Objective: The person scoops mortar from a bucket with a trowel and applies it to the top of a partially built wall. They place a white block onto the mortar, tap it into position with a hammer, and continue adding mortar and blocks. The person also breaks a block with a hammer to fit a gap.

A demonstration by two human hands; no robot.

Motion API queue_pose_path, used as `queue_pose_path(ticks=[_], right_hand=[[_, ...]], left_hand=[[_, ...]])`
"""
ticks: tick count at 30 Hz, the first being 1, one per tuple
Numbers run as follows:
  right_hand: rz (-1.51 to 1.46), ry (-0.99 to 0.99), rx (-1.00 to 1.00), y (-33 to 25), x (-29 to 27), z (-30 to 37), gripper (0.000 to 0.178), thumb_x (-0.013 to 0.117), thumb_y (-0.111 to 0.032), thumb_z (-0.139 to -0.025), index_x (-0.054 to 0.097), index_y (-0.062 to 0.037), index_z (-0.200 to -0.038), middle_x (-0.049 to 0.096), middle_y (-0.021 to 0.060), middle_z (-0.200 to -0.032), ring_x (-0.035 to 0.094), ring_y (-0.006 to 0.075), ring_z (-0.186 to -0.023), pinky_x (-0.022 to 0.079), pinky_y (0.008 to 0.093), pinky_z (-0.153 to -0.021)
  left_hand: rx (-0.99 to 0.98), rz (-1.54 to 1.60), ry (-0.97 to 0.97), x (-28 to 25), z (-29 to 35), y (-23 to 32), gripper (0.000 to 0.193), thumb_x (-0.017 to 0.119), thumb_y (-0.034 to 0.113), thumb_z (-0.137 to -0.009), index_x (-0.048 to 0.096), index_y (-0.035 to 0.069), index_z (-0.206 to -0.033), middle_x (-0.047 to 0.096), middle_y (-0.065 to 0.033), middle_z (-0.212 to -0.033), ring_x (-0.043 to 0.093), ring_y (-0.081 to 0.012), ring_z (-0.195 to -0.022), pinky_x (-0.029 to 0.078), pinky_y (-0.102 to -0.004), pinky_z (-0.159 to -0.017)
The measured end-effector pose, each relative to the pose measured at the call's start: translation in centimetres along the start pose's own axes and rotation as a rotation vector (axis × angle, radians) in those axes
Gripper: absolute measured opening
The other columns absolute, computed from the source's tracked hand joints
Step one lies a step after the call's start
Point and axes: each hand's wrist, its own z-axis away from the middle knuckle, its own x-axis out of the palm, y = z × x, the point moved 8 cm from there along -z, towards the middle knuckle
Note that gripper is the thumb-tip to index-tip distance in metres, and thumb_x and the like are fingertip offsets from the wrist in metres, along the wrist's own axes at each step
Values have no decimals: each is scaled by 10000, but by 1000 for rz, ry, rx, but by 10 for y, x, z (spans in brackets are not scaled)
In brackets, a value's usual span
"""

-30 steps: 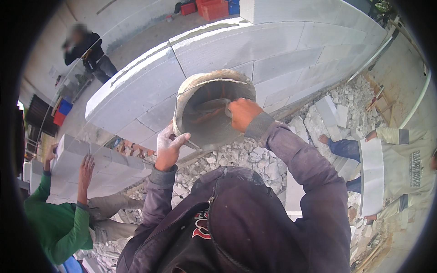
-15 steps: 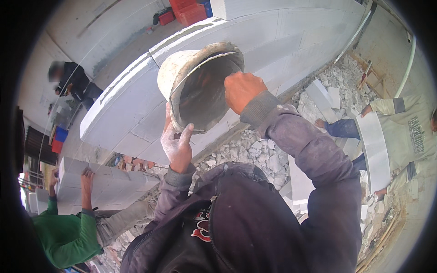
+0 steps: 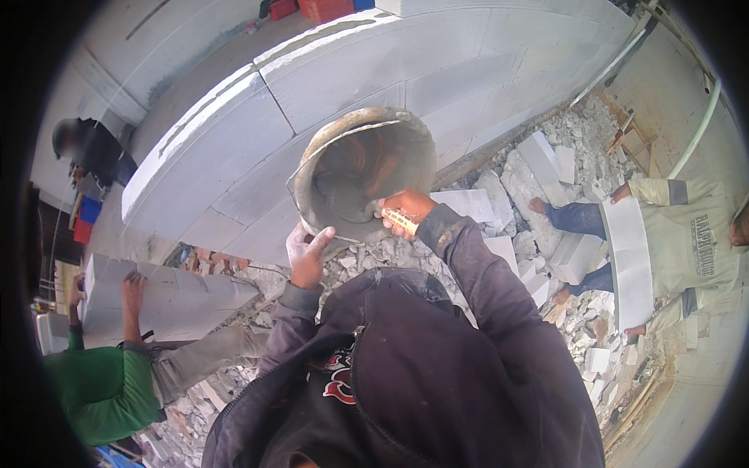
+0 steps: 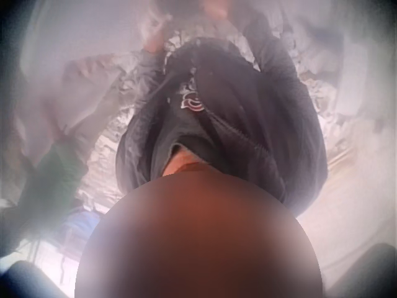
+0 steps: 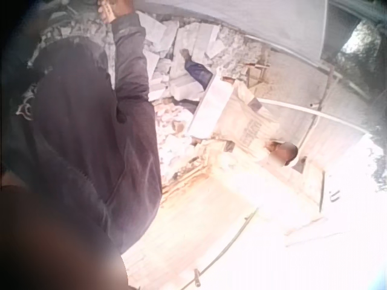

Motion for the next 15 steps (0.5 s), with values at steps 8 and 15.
queue_pose_path(ticks=[8,15], right_hand=[[276,-71,-53,-84,71,43,317,601,-249,-982,620,41,-1109,601,92,-721,538,135,-461,379,268,-350],[888,10,-508,-281,159,75,315,665,-293,-936,648,19,-902,602,54,-680,532,75,-433,371,238,-326]], left_hand=[[-141,568,311,-50,45,-63,371,679,63,-914,577,-3,-1265,672,-89,-1140,648,-183,-1064,570,-324,-846],[-240,705,498,-89,96,-93,374,694,65,-911,589,16,-1266,673,-74,-1132,682,-167,-919,589,-284,-731]])
